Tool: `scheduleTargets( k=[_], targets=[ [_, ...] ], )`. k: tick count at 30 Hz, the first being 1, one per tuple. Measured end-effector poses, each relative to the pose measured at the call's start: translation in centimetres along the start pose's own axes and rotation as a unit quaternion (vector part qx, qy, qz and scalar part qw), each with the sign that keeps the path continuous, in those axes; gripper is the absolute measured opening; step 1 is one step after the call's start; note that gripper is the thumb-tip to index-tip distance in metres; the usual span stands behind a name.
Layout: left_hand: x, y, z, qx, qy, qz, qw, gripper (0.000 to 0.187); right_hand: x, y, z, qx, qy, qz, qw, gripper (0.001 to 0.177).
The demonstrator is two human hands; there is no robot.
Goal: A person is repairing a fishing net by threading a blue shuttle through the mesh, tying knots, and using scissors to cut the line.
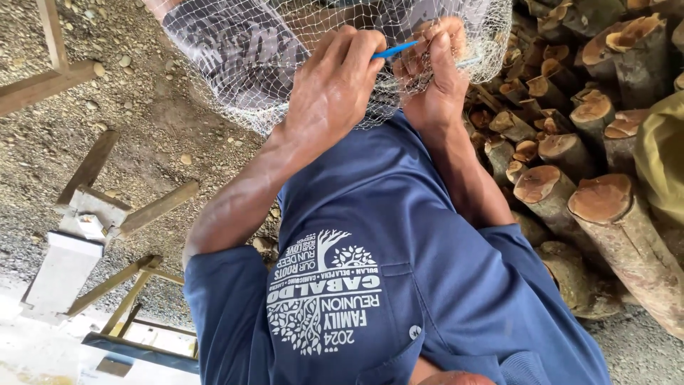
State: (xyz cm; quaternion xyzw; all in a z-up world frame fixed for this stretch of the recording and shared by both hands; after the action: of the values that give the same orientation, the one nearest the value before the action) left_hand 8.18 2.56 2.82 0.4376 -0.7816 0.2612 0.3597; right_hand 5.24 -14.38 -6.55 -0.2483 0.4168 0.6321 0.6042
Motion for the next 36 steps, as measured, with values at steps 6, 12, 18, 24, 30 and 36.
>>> scheduleTargets(
  k=[6,12,18,24,30,36],
  targets=[
    [-0.5,-0.2,0.6,0.003,-0.007,0.002,1.0,0.025,0.1,0.0,0.2,0.029,0.011,0.025,0.999,0.034],
    [-0.7,-0.5,1.0,0.024,0.045,0.019,0.999,0.014,1.0,0.1,-0.9,0.039,-0.009,0.05,0.998,0.034],
    [-0.7,-0.6,1.4,0.04,0.03,0.057,0.997,0.013,1.0,-0.2,-0.4,0.025,0.013,0.016,0.999,0.03],
    [-1.4,-0.8,2.2,0.06,0.046,0.11,0.991,0.013,1.3,-0.1,-0.1,0.002,0.016,0.013,1.0,0.024],
    [-2.3,-0.9,5.6,0.072,-0.012,0.137,0.988,0.071,3.1,0.8,0.0,-0.116,-0.017,0.017,0.993,0.054],
    [0.0,-3.7,7.2,0.021,-0.051,0.119,0.991,0.091,4.9,0.8,-3.1,0.037,0.088,0.124,0.988,0.032]
  ],
)
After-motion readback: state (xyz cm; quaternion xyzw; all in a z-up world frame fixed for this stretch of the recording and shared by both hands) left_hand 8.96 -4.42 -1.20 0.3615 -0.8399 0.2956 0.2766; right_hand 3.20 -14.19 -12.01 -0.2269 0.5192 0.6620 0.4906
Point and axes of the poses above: each hand's wrist, its own y-axis away from the middle knuckle, its own z-axis out of the palm, x = y × z, the point moved 7 cm from there along -y, towards the middle knuckle, and after that the axes turned 7 degrees about y, right-handed, at the moved point
